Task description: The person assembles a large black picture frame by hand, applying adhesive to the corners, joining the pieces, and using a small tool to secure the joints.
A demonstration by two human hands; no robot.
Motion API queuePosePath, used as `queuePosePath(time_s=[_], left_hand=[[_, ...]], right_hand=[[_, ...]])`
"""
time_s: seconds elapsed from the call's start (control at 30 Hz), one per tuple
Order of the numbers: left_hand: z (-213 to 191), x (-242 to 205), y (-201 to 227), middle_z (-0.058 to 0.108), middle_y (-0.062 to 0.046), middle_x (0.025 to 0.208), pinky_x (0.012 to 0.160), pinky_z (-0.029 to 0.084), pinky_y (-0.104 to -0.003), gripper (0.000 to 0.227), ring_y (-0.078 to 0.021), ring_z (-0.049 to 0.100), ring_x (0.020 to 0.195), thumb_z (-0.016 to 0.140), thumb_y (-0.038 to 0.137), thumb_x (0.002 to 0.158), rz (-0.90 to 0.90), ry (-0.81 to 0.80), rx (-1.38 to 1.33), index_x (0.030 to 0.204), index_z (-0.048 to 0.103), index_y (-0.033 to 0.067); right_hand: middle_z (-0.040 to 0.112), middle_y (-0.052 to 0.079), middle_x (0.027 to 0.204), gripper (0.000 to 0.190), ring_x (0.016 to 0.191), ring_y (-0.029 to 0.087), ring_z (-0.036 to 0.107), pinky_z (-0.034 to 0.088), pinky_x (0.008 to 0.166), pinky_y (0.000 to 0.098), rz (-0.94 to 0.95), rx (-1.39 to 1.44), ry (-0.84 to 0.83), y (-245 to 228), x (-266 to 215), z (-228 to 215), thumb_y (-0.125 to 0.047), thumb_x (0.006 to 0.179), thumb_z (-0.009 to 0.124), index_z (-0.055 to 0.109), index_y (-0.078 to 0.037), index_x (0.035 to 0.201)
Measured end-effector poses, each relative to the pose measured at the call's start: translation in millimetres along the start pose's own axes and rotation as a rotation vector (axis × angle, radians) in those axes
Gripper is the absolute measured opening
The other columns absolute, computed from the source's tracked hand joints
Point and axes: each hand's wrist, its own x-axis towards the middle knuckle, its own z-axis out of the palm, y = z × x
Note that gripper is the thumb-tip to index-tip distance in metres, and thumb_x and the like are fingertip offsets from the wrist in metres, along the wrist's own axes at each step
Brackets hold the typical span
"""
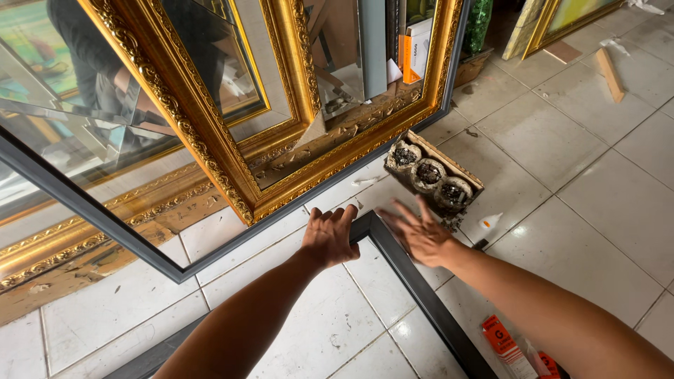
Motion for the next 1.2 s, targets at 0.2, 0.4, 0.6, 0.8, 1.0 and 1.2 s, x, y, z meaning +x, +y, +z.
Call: queuePosePath(time_s=[0.2,0.4,0.6,0.8,1.0,1.2], left_hand=[[7,-2,-6,0.069,-0.005,0.11,0.106,0.045,-0.052,0.07,-0.0337,0.078,0.11,0.074,0.047,0.079,-0.014,-0.01,0.015,0.137,0.045,0.0227],[-5,-12,-12,0.071,-0.006,0.119,0.11,0.042,-0.052,0.069,-0.0347,0.076,0.117,0.074,0.044,0.082,-0.081,-0.107,0.024,0.139,0.043,0.0229],[-2,-9,-16,0.071,-0.006,0.121,0.111,0.042,-0.051,0.07,-0.033,0.076,0.121,0.074,0.044,0.084,-0.113,-0.154,0.055,0.142,0.041,0.0234],[-18,-10,-7,0.071,-0.006,0.128,0.113,0.043,-0.05,0.066,-0.0318,0.075,0.126,0.072,0.041,0.089,-0.169,-0.226,0.017,0.145,0.041,0.0251],[-8,-12,-24,0.07,-0.004,0.129,0.114,0.042,-0.05,0.064,-0.0295,0.074,0.128,0.07,0.044,0.091,-0.211,-0.24,0.051,0.144,0.039,0.0266],[-32,-25,-25,0.069,-0.008,0.136,0.118,0.04,-0.05,0.066,-0.0321,0.072,0.131,0.069,0.046,0.09,-0.231,-0.263,0.047,0.146,0.041,0.0242]], right_hand=[[0.015,0.012,0.192,0.047,0.177,0.045,0.0,-0.008,0.129,0.0836,-0.078,-0.116,0.046,-3,1,-6,-0.022,0.104,0.06,0.071,-0.011,0.148],[0.025,0.002,0.189,0.065,0.175,0.037,0.013,0.01,0.131,0.0763,0.174,0.192,0.081,0,13,-19,-0.063,0.116,0.016,0.034,-0.046,0.176],[0.051,-0.01,0.156,0.043,0.145,0.025,0.046,0.043,0.105,0.0569,0.428,0.39,0.38,6,57,34,-0.055,0.113,0.052,0.063,-0.041,0.152],[0.06,-0.008,0.142,0.035,0.137,0.027,0.051,0.044,0.105,0.0581,0.457,0.603,0.411,-8,54,6,-0.049,0.111,0.06,0.068,-0.039,0.144],[0.06,-0.007,0.144,0.038,0.138,0.026,0.05,0.044,0.104,0.0557,0.422,0.534,0.318,0,36,4,-0.05,0.111,0.059,0.068,-0.04,0.146],[0.056,-0.003,0.16,0.044,0.149,0.029,0.045,0.039,0.114,0.0619,0.386,0.43,0.25,9,20,10,-0.047,0.113,0.057,0.063,-0.037,0.155]])
